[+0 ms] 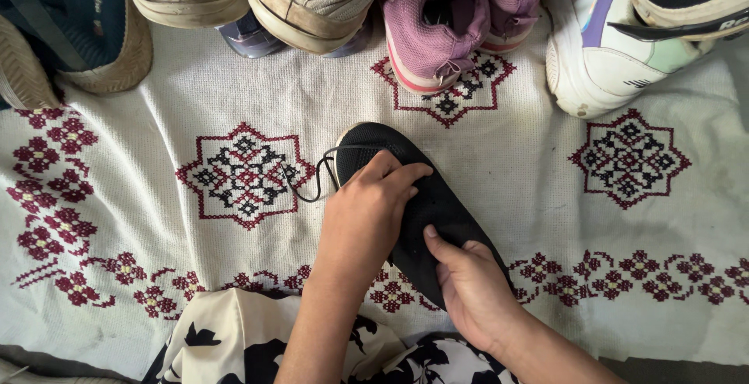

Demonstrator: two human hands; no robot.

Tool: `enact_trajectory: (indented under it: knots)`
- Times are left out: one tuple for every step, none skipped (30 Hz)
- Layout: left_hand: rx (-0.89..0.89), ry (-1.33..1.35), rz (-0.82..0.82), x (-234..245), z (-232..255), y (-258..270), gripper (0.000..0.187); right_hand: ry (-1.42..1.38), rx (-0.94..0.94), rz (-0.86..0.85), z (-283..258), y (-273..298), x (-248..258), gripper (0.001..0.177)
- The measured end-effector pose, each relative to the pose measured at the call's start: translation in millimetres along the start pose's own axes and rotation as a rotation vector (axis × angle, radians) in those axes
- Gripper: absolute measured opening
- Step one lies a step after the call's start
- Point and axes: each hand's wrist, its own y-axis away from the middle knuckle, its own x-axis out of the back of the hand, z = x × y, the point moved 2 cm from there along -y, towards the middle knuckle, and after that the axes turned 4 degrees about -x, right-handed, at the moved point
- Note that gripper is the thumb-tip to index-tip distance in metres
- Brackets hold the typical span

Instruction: The person removes a black shoelace from a black sneaker, then re-laces it by threading the lace through the eyelets and tying a knot. The person then picks up a pink sneaker and begins to re-lace it with a pink shoelace.

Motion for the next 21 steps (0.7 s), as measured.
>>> enact_trajectory:
  knots:
    - [-0.006,-0.015,0.003,-0.5,-0.3,0.1,0.024,0.005,-0.002,-0.006,-0.4,0.8,-0.8,0.031]
    - [-0.012,-0.029,0.006,-1.2,-0.7,0.0,0.023,0.025,-0.010,0.004,-0.8,1.5,-1.2,0.032]
    - [-0.018,-0.045,0.009,-1.6,-1.4,-0.1,0.021,0.044,-0.017,0.013,-1.3,2.0,-1.8,0.032]
    - [-0.020,-0.047,0.015,-2.3,-2.0,-0.4,0.021,0.064,-0.025,0.022,-1.7,2.2,-2.6,0.033]
    - [-0.022,-0.048,0.020,-3.2,-2.5,-0.8,0.020,0.061,-0.015,0.017,-2.1,2.5,-3.4,0.033]
    - [-0.024,-0.050,0.025,-4.1,-3.0,-1.1,0.019,0.059,-0.006,0.011,-2.5,2.6,-4.1,0.033]
    - [-0.029,-0.052,0.031,-4.8,-3.4,-1.0,0.018,0.056,0.003,0.007,-2.6,2.7,-4.3,0.033]
    - [-0.034,-0.054,0.037,-5.1,-4.0,-0.7,0.018,0.053,0.005,0.003,-2.5,2.3,-4.3,0.033]
    - [-0.040,-0.055,0.043,-5.7,-4.4,-0.6,0.017,0.050,0.009,-0.001,-2.3,1.8,-3.9,0.033]
    - [-0.039,-0.063,0.041,-6.3,-4.6,-0.4,0.017,0.047,0.012,-0.004,-2.1,1.4,-3.1,0.033]
    - [-0.038,-0.071,0.040,-7.0,-4.8,-0.7,0.017,0.038,0.020,-0.014,-2.3,1.2,-2.0,0.032]
    - [-0.038,-0.078,0.039,-7.6,-4.8,-1.1,0.016,0.029,0.029,-0.024,-2.3,1.2,-0.8,0.032]
    - [-0.041,-0.079,0.042,-7.7,-4.6,-1.2,0.016,0.020,0.037,-0.035,-2.1,1.8,0.3,0.032]
    - [-0.044,-0.080,0.044,-7.8,-4.2,-1.2,0.016,0.022,0.019,-0.028,-2.6,4.9,3.5,0.031]
    - [-0.049,-0.080,0.046,-8.2,-3.7,-1.5,0.016,0.022,0.003,-0.019,-4.9,10.9,8.8,0.030]
    - [-0.049,-0.078,0.053,-8.4,-3.3,-1.9,0.015,0.023,-0.014,-0.010,-8.4,16.9,14.0,0.030]
    - [-0.049,-0.075,0.059,-9.2,-2.5,-1.9,0.013,0.025,-0.020,-0.086,-14.0,29.4,20.7,0.026]
    - [-0.049,-0.071,0.066,-10.0,-1.9,-1.9,0.012,0.026,-0.028,-0.162,-19.7,40.0,25.1,0.036]
    - [-0.049,-0.064,0.069,-10.3,-1.8,-2.1,0.013,0.165,-0.045,-0.118,-26.3,46.3,29.4,0.030]
    - [-0.050,-0.058,0.071,-10.4,-1.8,-2.0,0.013,0.303,-0.063,-0.073,-36.3,56.0,35.3,0.035]
    - [-0.051,-0.051,0.075,-10.8,-1.7,-2.0,0.013,0.441,-0.080,-0.025,-47.7,62.5,39.5,0.047]
